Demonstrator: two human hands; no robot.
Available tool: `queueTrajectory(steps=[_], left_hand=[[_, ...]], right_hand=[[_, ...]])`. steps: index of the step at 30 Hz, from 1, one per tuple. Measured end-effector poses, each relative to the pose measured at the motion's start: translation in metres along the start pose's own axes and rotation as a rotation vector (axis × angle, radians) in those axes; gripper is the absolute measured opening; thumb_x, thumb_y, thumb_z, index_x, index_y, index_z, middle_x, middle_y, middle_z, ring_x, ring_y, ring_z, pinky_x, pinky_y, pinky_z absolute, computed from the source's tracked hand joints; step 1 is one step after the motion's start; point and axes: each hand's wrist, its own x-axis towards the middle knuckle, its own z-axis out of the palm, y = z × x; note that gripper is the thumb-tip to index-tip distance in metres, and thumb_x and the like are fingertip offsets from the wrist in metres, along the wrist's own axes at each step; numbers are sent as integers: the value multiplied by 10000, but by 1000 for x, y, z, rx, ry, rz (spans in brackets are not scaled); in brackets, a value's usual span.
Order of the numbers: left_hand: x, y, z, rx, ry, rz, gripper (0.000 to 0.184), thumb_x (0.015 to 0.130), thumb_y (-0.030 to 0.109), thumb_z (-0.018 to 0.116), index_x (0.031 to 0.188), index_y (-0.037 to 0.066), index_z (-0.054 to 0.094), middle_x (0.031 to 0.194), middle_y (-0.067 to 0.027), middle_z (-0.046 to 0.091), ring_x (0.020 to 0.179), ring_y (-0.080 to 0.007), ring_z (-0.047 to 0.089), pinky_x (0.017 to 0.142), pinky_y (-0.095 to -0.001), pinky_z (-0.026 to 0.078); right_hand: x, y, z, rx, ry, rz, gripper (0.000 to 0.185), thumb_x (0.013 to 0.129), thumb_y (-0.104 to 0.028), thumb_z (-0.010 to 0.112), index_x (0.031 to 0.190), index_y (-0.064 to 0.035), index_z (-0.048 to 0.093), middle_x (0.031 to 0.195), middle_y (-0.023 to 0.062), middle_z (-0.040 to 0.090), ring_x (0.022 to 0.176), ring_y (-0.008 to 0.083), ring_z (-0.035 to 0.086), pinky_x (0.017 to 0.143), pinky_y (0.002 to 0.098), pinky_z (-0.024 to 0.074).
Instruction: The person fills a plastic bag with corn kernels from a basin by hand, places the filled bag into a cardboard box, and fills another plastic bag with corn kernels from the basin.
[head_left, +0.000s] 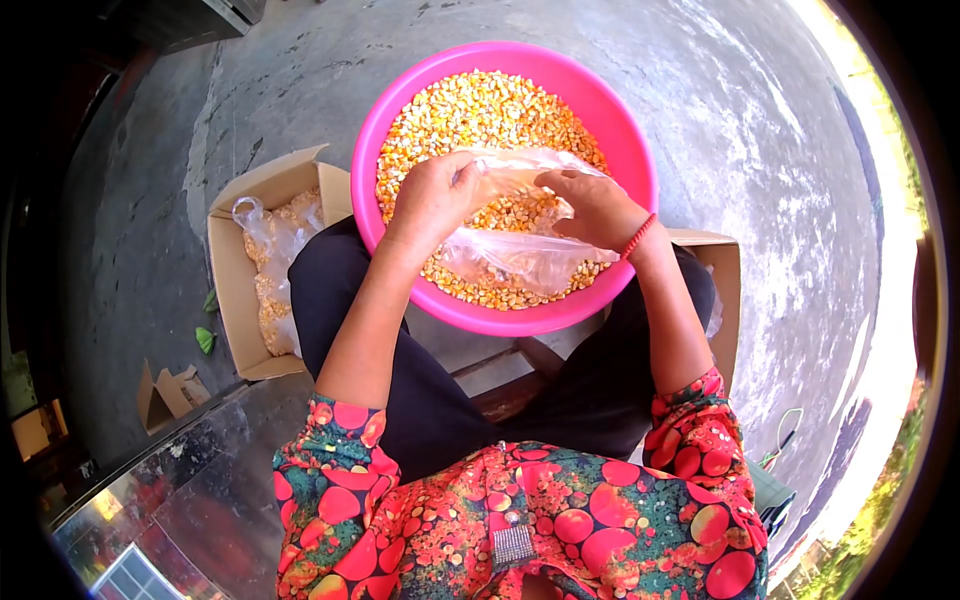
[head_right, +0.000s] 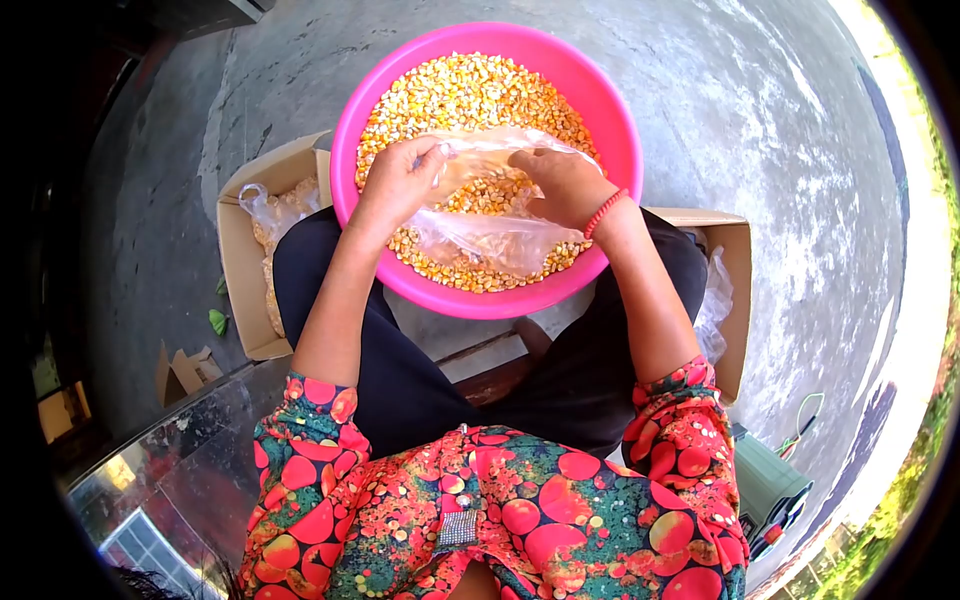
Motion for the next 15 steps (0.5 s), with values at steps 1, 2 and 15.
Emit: queueTrajectory(steps=[1, 2, 15], left_hand=[[-1, 2, 0, -1, 1, 0, 232, 912, 203, 545, 949, -1, 650, 654, -46, 583, 594, -94, 544, 570, -272, 441], [-2, 6, 0, -16, 11, 3, 216, 886, 203, 547, 923, 16, 651, 703, -132, 594, 639, -224, 583, 587, -341, 456], [-9, 16, 9, 3, -157, 50, 219, 864, 194, 553, 988, 55, 669, 706, -149, 619, 635, -245, 602, 602, -357, 472]], right_hand=[[0, -2, -4, -1, 7, -5, 486, 740, -94, 668, 1203, -84, 524, 1037, 161, 611, 964, 278, 600, 834, 380, 472], [-4, -6, -10, 48, -101, 41, 419, 750, -109, 667, 1156, -77, 565, 979, 129, 643, 927, 250, 622, 787, 364, 491], [19, 75, -1, 222, 408, 159, 191, 875, -149, 544, 1011, -41, 624, 794, 70, 636, 714, 188, 605, 633, 325, 472]])
